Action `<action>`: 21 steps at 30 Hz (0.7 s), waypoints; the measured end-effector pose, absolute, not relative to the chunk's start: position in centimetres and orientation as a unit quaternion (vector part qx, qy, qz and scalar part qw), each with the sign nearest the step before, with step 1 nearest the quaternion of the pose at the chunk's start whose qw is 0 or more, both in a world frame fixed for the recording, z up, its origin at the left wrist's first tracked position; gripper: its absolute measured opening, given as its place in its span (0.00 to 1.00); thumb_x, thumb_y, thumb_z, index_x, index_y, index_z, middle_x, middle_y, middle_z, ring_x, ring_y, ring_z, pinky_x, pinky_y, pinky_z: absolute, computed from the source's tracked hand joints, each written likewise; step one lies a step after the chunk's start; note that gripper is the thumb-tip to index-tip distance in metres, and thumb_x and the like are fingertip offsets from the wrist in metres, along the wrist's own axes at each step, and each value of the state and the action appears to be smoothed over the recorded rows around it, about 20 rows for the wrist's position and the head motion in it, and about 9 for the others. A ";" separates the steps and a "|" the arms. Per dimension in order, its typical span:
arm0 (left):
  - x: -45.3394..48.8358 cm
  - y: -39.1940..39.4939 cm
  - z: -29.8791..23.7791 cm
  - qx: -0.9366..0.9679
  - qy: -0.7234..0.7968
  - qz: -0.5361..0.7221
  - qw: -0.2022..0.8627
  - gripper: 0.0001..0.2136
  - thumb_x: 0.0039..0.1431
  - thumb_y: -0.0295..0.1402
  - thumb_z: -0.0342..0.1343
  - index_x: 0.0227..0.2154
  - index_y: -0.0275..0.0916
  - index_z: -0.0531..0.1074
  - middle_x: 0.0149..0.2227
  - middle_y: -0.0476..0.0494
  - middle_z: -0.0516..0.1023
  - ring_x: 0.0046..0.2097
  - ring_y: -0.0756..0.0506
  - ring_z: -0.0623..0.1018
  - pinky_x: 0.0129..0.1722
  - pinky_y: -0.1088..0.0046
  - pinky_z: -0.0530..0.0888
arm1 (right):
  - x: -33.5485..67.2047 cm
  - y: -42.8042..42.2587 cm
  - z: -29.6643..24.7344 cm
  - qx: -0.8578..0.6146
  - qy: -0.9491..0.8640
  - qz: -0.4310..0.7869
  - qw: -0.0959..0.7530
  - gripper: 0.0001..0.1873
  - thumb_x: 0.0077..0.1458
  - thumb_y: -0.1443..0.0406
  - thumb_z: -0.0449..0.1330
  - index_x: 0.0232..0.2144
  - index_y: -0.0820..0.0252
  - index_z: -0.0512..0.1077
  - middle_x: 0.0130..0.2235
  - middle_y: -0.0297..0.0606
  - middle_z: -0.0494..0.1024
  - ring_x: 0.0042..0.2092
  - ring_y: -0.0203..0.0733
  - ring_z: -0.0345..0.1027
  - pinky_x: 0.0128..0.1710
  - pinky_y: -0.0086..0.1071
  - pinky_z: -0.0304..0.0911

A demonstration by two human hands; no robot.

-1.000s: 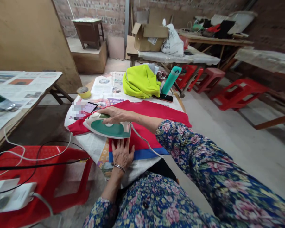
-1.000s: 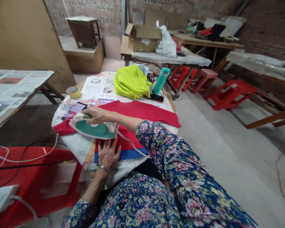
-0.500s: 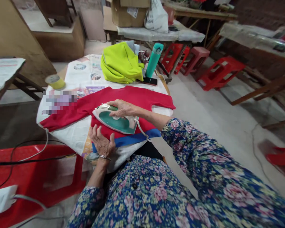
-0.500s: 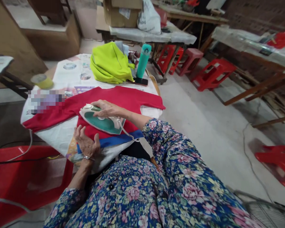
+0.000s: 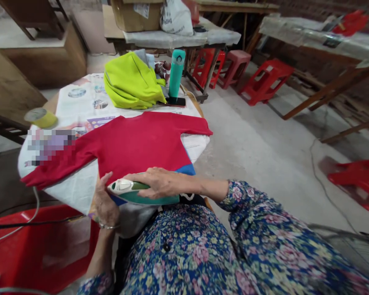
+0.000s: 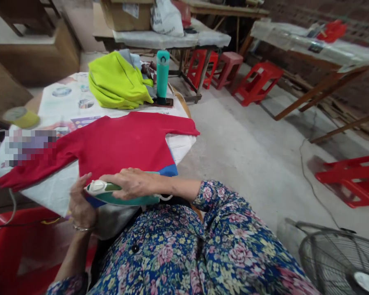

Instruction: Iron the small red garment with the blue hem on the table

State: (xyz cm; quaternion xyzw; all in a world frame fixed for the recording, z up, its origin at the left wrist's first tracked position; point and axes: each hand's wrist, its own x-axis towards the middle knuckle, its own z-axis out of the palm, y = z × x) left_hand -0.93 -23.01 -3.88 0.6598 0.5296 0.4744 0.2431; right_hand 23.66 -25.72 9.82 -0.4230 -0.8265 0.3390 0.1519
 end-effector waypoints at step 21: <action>0.8 -22.1 -5.5 0.731 0.597 0.317 0.090 0.20 0.75 0.41 0.48 0.58 0.42 0.81 0.68 0.35 0.80 0.74 0.35 0.73 0.80 0.45 0.57 | 34.6 -30.0 10.0 -0.665 -0.664 0.225 0.256 0.31 0.65 0.64 0.65 0.70 0.51 0.75 0.46 0.41 0.89 0.44 0.51 0.82 0.45 0.40 0.76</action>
